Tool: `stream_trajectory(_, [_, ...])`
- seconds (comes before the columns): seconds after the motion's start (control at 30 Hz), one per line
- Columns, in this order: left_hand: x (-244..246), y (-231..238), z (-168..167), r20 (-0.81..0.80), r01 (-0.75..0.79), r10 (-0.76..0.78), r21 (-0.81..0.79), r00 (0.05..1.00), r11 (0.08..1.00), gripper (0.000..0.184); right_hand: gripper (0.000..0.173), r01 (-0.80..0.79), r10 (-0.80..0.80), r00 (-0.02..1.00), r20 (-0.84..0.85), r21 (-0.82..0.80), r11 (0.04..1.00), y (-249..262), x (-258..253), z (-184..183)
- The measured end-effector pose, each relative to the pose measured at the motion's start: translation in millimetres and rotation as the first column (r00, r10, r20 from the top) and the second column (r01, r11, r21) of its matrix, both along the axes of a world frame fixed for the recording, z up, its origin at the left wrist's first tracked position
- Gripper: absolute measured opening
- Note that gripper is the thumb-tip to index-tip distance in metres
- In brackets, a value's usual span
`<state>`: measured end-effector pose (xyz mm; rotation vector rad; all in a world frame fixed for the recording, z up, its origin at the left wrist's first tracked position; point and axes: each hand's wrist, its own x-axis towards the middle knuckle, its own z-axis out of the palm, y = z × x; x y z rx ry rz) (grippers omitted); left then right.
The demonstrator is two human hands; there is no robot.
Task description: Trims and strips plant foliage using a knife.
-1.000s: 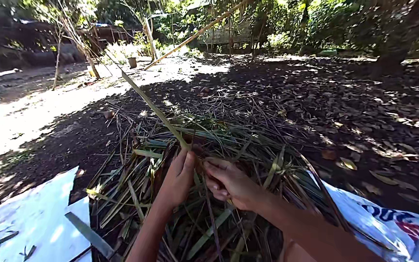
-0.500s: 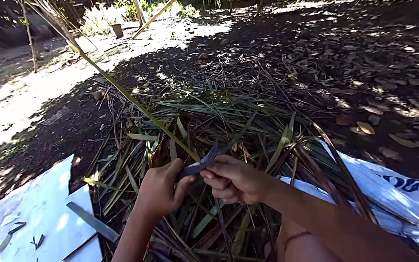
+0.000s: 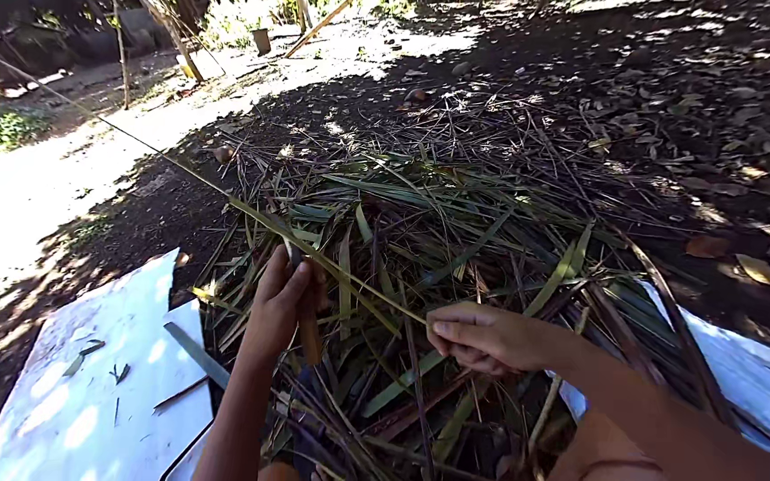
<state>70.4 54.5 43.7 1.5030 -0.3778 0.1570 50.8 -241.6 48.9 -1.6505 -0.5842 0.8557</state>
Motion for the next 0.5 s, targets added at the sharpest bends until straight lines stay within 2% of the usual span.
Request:
stream_trajectory(0.07, [-8.9,-6.4,5.2,-0.070,0.070,-0.076,-0.092,0.995,0.993,0.018,0.028,-0.082,0.083,0.997,0.005,-0.071,0.994,-21.6,9.3,-0.2])
stream_trajectory(0.13, [-14.2,-7.9,8.8,-0.104,0.113,-0.129,-0.147,0.986,0.983,0.026,0.028,-0.158,0.158,0.987,-0.003,-0.059,0.986,-50.8,21.2,-5.3])
stream_trajectory(0.23, [-17.8,-7.1,9.6,-0.117,0.197,-0.207,-0.094,0.971,0.976,0.034,0.026,-0.195,0.194,0.980,-0.044,0.000,0.981,-84.8,29.4,-10.0])
stream_trajectory(0.3, [-17.0,-4.1,9.6,-0.120,0.196,-0.206,-0.089,0.971,0.977,0.029,0.026,-0.166,0.166,0.984,-0.069,0.008,0.986,-102.6,30.9,-12.7])
stream_trajectory(0.4, [-13.8,17.9,10.1,-0.068,0.033,-0.043,-0.153,0.997,0.988,0.031,0.029,-0.096,0.093,0.989,-0.119,-0.021,0.995,-144.3,29.6,-22.3])
stream_trajectory(0.5, [-13.3,67.6,7.1,-0.008,-0.171,0.175,-0.259,0.985,0.951,0.035,0.028,0.024,-0.032,0.987,-0.157,-0.053,0.998,-199.0,21.3,-41.1])
